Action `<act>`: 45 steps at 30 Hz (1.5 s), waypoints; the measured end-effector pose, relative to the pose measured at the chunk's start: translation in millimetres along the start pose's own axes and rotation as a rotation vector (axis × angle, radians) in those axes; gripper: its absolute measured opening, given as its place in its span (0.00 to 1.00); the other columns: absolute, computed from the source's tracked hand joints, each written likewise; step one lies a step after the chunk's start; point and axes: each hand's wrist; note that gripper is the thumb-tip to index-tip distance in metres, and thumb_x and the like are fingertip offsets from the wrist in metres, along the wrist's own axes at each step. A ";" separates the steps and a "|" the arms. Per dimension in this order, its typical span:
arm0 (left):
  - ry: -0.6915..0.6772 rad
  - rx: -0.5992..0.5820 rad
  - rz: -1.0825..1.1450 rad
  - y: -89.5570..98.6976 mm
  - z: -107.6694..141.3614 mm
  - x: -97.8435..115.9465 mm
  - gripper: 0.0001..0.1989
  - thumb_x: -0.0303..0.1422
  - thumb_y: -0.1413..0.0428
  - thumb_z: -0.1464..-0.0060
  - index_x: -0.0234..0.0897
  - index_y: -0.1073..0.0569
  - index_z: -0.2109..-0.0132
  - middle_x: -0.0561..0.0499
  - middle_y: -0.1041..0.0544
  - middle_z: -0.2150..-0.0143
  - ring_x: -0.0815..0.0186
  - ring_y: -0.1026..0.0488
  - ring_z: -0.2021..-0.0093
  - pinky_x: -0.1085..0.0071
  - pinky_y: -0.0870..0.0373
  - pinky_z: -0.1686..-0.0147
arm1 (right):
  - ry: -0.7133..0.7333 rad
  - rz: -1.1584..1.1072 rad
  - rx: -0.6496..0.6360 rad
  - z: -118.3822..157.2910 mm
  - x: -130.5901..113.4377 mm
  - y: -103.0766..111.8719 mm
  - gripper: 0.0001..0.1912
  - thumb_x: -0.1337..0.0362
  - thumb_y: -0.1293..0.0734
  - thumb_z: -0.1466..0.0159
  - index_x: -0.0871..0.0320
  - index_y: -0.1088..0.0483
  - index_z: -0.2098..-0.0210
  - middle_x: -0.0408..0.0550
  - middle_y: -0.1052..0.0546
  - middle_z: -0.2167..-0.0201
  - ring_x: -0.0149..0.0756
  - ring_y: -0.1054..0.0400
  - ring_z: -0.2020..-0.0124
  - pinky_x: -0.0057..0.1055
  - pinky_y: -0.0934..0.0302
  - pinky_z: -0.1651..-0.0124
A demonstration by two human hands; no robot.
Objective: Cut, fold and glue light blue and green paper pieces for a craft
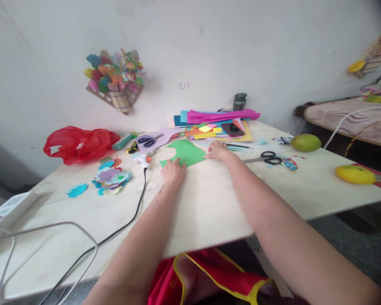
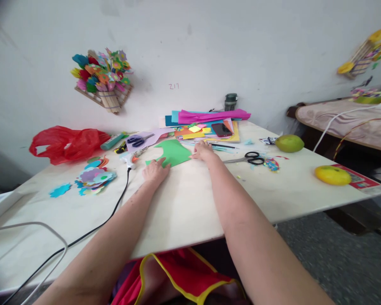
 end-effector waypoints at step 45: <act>-0.456 -0.120 -0.241 16.4 19.9 -0.7 0.30 0.56 0.67 0.48 0.56 0.43 0.42 0.46 0.41 0.48 0.55 0.36 0.51 0.61 0.38 0.56 | 0.485 0.052 -0.111 71.3 -39.7 -13.1 0.26 0.61 0.50 0.36 0.64 0.46 0.40 0.51 0.47 0.38 0.37 0.56 0.38 0.36 0.60 0.38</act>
Point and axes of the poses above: each hand's wrist, its own z-axis away from the middle knuckle, its own y-axis out of the back of the hand, x = y × z
